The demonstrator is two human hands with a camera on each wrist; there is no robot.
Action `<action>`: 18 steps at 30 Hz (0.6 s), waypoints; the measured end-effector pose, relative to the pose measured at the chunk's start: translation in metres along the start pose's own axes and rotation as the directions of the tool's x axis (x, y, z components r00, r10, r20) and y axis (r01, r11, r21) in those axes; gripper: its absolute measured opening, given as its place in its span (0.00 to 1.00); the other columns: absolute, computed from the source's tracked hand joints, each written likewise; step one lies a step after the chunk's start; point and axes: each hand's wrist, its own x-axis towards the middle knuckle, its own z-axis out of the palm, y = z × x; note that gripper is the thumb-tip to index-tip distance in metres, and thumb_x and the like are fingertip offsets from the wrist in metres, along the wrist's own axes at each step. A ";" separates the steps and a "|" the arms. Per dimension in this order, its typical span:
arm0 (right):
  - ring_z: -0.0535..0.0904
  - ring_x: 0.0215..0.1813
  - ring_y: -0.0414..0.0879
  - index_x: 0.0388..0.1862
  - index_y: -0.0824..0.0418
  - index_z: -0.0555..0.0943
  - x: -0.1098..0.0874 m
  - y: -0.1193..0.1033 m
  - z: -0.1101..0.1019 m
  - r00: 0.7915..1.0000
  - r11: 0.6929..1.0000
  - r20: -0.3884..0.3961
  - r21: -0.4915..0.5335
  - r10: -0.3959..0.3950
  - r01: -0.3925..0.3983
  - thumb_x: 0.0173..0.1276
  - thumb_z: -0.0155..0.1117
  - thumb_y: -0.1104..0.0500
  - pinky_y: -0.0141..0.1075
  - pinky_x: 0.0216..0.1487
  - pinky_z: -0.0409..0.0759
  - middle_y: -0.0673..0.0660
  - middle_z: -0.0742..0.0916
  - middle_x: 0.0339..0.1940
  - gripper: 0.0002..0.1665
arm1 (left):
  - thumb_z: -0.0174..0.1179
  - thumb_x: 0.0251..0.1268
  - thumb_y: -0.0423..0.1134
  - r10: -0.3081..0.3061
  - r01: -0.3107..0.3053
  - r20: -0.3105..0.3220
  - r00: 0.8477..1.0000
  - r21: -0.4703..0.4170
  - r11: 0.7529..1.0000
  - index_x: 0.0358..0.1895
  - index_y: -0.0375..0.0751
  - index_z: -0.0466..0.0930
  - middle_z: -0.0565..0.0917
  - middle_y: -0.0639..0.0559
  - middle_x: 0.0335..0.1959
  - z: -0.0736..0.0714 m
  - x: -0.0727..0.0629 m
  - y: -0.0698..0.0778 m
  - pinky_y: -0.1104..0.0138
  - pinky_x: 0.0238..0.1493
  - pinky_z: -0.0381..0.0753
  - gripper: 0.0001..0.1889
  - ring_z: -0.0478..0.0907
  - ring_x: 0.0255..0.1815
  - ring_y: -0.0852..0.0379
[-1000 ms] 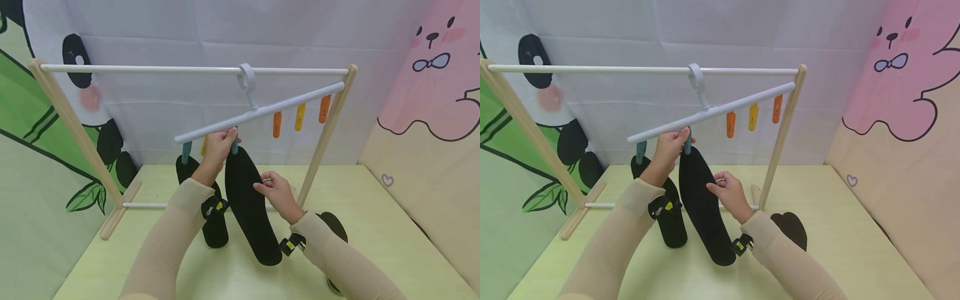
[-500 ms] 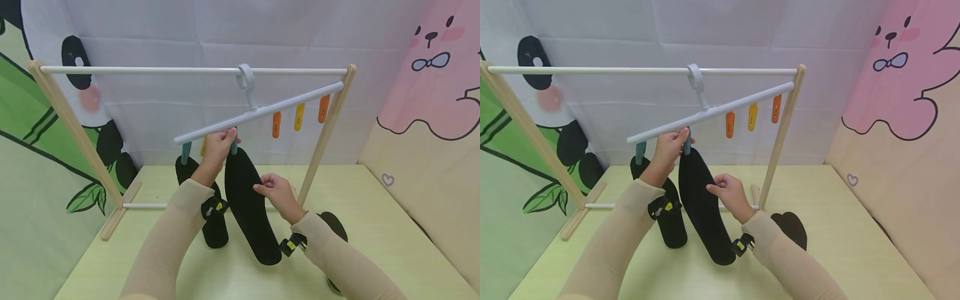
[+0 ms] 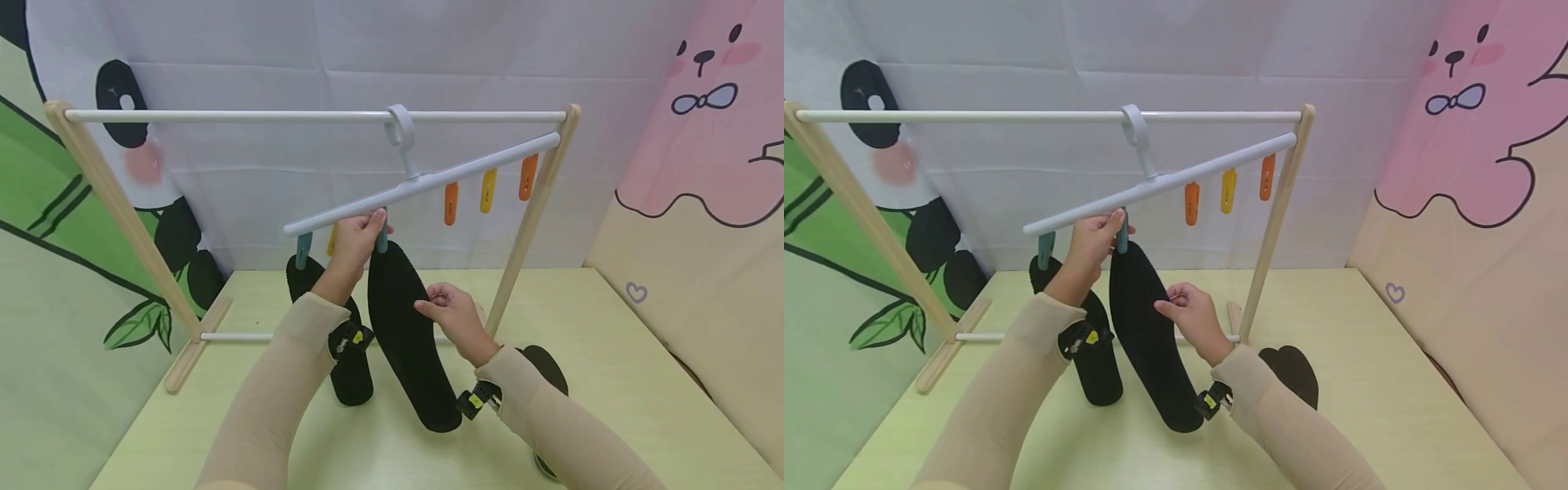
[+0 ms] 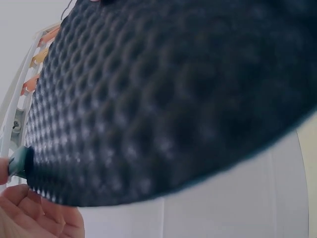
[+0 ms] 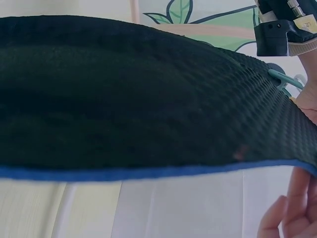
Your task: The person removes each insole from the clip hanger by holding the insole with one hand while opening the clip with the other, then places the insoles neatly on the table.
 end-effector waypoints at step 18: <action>0.75 0.34 0.43 0.37 0.70 0.74 0.002 0.001 -0.002 1.000 1.000 -0.015 -0.020 0.003 -0.003 0.65 0.64 0.68 0.32 0.43 0.75 0.52 0.81 0.27 0.07 | 0.53 0.72 0.41 -0.013 0.013 -0.002 1.000 0.030 0.999 0.39 0.25 0.81 0.84 0.39 0.36 0.000 0.001 0.001 0.67 0.36 0.65 0.18 0.79 0.43 0.50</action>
